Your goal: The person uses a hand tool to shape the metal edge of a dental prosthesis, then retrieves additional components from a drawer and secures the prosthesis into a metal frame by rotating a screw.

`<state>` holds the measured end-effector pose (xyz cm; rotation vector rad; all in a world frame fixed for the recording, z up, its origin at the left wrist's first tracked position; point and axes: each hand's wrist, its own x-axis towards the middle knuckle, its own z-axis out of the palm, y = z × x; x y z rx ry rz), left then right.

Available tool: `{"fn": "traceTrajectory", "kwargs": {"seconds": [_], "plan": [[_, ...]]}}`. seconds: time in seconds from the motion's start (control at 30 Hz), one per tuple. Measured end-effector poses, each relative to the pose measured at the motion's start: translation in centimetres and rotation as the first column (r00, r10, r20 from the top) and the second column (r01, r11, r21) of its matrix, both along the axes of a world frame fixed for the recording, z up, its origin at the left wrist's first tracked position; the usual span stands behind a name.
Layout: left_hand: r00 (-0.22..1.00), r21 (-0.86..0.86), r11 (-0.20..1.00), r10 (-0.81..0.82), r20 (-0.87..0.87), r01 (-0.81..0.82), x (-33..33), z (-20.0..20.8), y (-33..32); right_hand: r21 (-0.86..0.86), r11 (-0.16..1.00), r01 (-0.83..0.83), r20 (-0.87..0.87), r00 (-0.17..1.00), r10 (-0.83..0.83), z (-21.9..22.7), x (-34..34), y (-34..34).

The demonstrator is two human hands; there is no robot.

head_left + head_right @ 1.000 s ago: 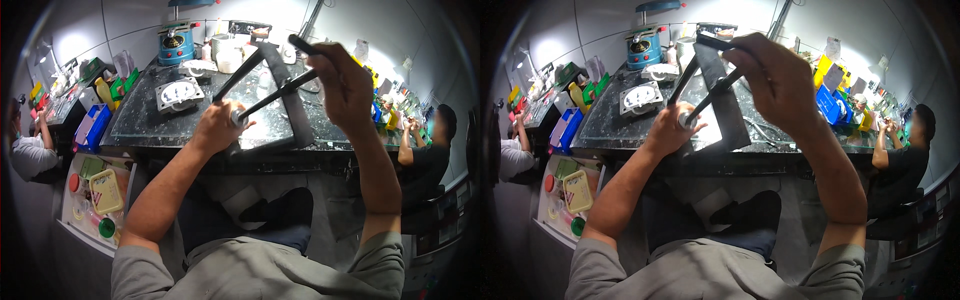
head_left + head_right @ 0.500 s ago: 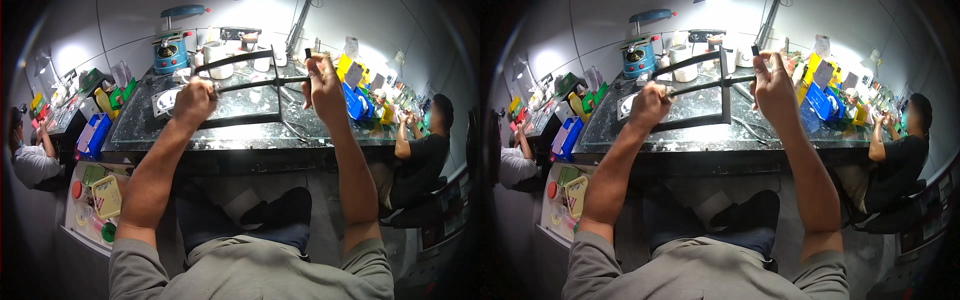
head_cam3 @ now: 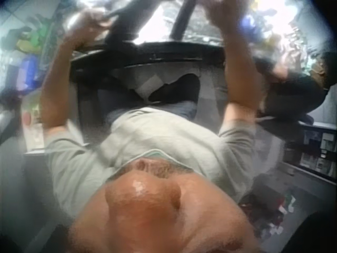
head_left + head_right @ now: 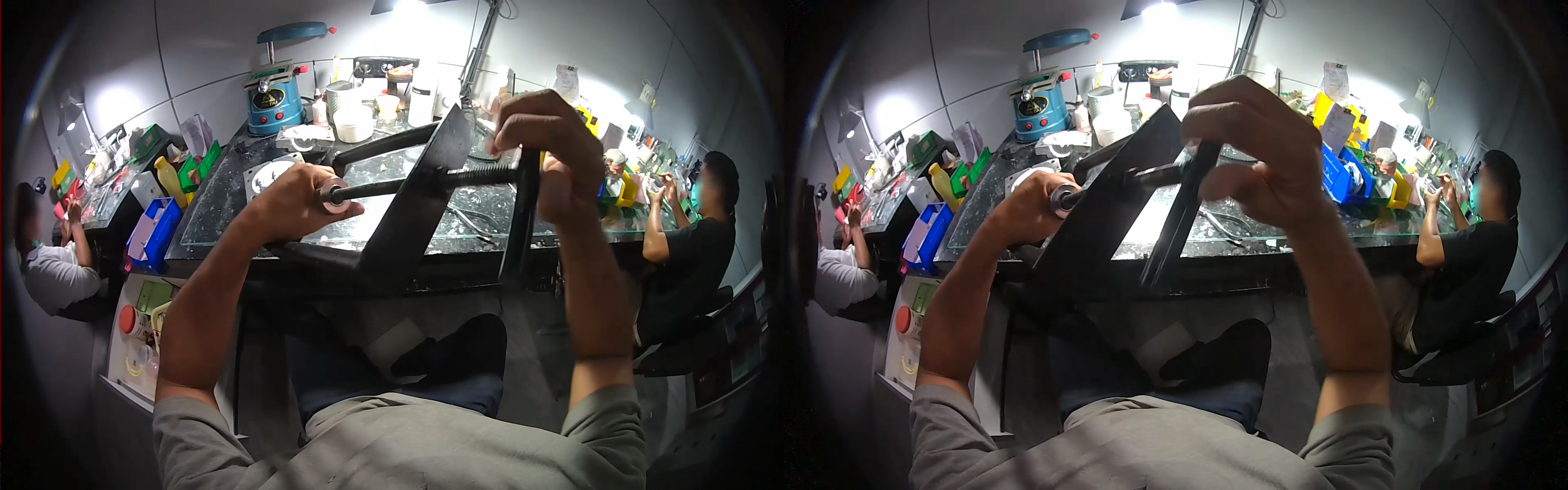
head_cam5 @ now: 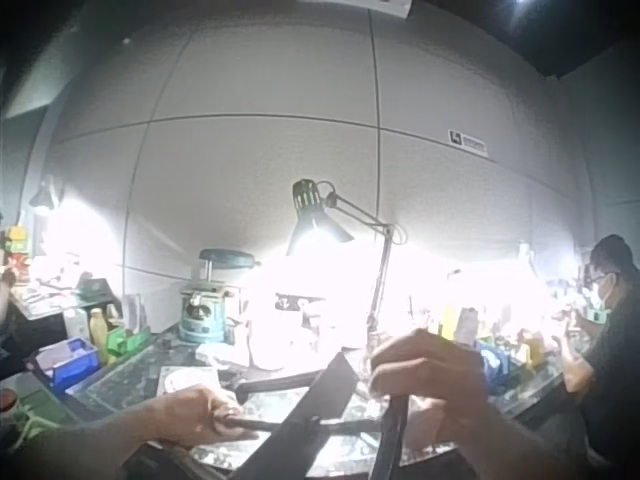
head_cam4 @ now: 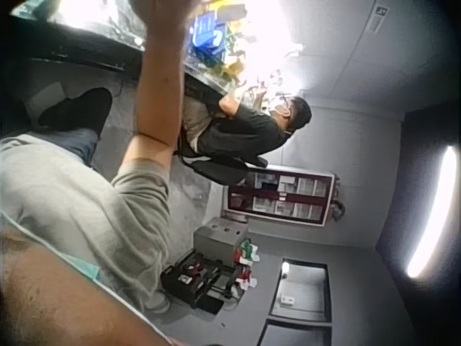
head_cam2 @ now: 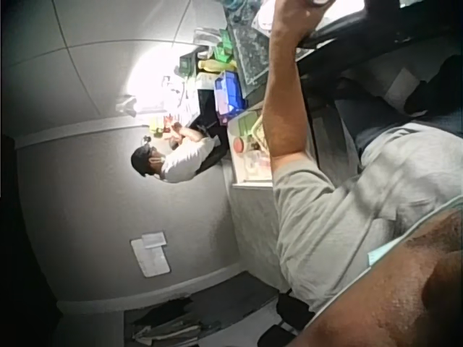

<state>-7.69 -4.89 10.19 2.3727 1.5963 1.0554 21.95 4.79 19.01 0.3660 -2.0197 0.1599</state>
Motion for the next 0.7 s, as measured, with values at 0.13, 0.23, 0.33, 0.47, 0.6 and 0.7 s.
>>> {"fn": "traceTrajectory", "kwargs": {"seconds": [0.13,0.23,0.33,0.47,0.6,0.7], "plan": [[0.968,0.139,0.971,0.212,-0.133,-0.194,0.4,1.0,0.7,-0.138,0.990,0.040,-0.156,0.986,-0.061,-2.6,-0.9,3.3],[0.981,-0.185,0.979,0.118,0.155,-0.088,-1.8,-1.3,0.4,0.130,0.969,0.210,-0.056,0.977,-0.205,-2.7,-1.2,1.2],[0.971,-0.261,0.963,0.001,0.237,0.063,-1.7,-2.0,-0.2,0.199,0.966,0.167,-0.035,0.986,-0.163,-2.4,-1.2,0.3],[0.956,-0.266,0.964,0.066,0.285,0.013,-2.1,-2.4,0.4,0.070,0.920,0.386,-0.140,0.917,-0.374,-2.7,-3.5,1.9],[0.711,0.342,0.688,0.699,-0.076,-0.640,-3.6,-2.3,2.8,-0.830,0.192,0.524,0.480,0.846,-0.231,-3.8,-6.7,4.0],[0.767,0.493,0.698,0.636,-0.091,-0.520,-3.3,-2.1,1.7,-0.858,0.330,0.394,0.423,0.906,0.019,-3.0,-4.2,2.3]]}}
